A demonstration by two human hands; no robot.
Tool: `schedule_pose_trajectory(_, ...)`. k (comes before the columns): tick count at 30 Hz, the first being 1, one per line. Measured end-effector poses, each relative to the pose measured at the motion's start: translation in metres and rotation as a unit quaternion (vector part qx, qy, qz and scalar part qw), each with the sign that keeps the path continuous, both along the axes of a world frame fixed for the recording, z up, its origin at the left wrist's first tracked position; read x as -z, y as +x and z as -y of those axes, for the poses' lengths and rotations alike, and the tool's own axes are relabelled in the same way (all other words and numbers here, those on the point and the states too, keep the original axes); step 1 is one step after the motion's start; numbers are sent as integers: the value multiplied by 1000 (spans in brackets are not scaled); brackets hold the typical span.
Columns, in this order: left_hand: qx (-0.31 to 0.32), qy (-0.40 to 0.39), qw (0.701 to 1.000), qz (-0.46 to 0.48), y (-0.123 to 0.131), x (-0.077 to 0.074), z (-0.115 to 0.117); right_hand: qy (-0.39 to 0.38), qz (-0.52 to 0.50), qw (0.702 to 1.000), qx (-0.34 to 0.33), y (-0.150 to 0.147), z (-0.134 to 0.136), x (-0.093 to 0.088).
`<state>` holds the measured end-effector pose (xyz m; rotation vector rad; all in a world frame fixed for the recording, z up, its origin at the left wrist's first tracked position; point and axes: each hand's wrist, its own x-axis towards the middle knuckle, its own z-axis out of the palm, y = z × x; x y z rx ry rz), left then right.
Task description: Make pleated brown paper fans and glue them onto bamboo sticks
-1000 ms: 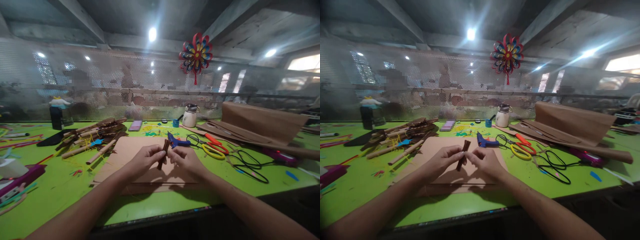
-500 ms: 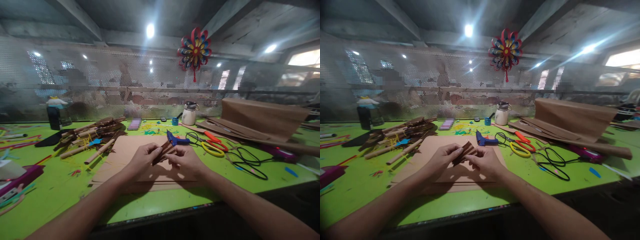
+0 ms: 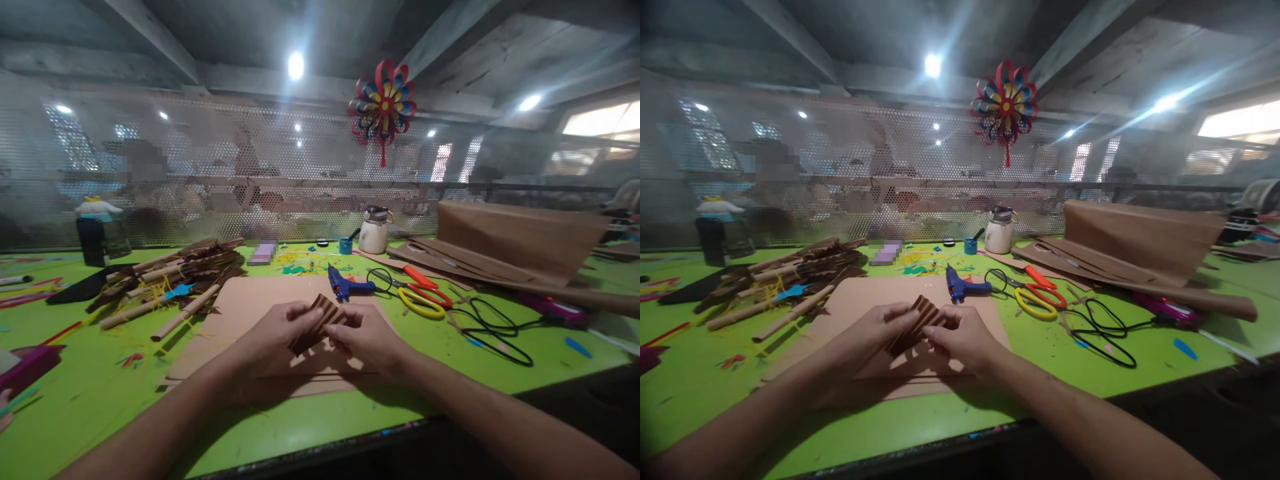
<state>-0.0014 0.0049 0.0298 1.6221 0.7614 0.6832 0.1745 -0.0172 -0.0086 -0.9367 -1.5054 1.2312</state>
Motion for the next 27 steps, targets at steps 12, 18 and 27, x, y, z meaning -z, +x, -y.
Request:
schedule_pose_trajectory(12,-2,-74,993,88,6,7,-2,-46,-38,998,-26,1,2,-2)
schedule_pose_trajectory(18,10,-71,991,114,7,7,1,-56,-41,997,-36,-1,3,-3)
schedule_pose_trajectory(27,-78,-31,994,74,9,7,0,-88,-62,992,-66,1,-4,4)
